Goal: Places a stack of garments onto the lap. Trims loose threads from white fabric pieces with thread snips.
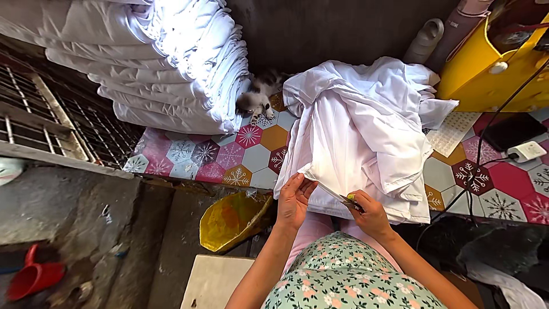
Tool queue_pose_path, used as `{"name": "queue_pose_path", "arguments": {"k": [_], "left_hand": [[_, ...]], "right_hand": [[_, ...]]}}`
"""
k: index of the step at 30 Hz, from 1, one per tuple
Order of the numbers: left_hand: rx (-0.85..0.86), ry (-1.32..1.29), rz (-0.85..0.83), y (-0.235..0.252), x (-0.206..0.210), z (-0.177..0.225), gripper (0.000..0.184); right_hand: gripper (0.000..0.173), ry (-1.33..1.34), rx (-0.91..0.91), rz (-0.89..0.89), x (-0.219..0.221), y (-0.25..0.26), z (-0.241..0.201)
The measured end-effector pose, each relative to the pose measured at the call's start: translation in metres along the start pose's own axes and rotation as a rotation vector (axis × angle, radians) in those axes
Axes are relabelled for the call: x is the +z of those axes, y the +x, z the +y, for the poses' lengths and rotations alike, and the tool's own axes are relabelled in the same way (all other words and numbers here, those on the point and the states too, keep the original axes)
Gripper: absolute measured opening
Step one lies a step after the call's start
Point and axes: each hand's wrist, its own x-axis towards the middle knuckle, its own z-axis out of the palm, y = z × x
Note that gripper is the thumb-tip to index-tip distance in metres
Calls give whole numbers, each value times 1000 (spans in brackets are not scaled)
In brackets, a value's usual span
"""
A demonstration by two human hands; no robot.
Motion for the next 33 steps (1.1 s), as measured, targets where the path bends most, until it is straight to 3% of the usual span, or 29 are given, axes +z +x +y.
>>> {"name": "queue_pose_path", "arguments": {"k": [6, 8, 11, 14, 15, 17, 19, 23, 27, 30, 33], "left_hand": [[-106, -17, 32, -4, 4, 5, 27], [-119, 97, -24, -3, -2, 10, 30], [22, 421, -47, 2, -23, 18, 27], [349, 896, -30, 19, -58, 15, 11], [429, 1103, -103, 24, -71, 14, 17], [485, 1479, -341, 32, -88, 10, 34], [455, 1692, -468, 37, -92, 2, 39], [472, 1683, -460, 44, -95, 0, 21], [657, 1529, -443, 46, -98, -4, 16], [778, 1300, -395, 38, -89, -17, 12], [837, 1442, -144, 31, -81, -21, 13]], "right_hand": [[12, 50, -1, 15, 1, -1, -3], [16, 87, 101, 95, -16, 7, -11], [28, -28, 378, 348, -76, 33, -7], [34, -73, 677, 630, -136, 52, 47], [33, -61, 770, 714, -151, 54, 66], [34, -26, 815, 848, -169, 50, 85], [33, -77, 702, 915, -167, 50, 69], [35, -134, 467, 638, -119, 51, 11], [35, 114, 364, 102, -44, 38, -14], [43, 135, 306, -240, 16, 37, -21], [20, 77, 150, -181, 39, 35, -21]]}}
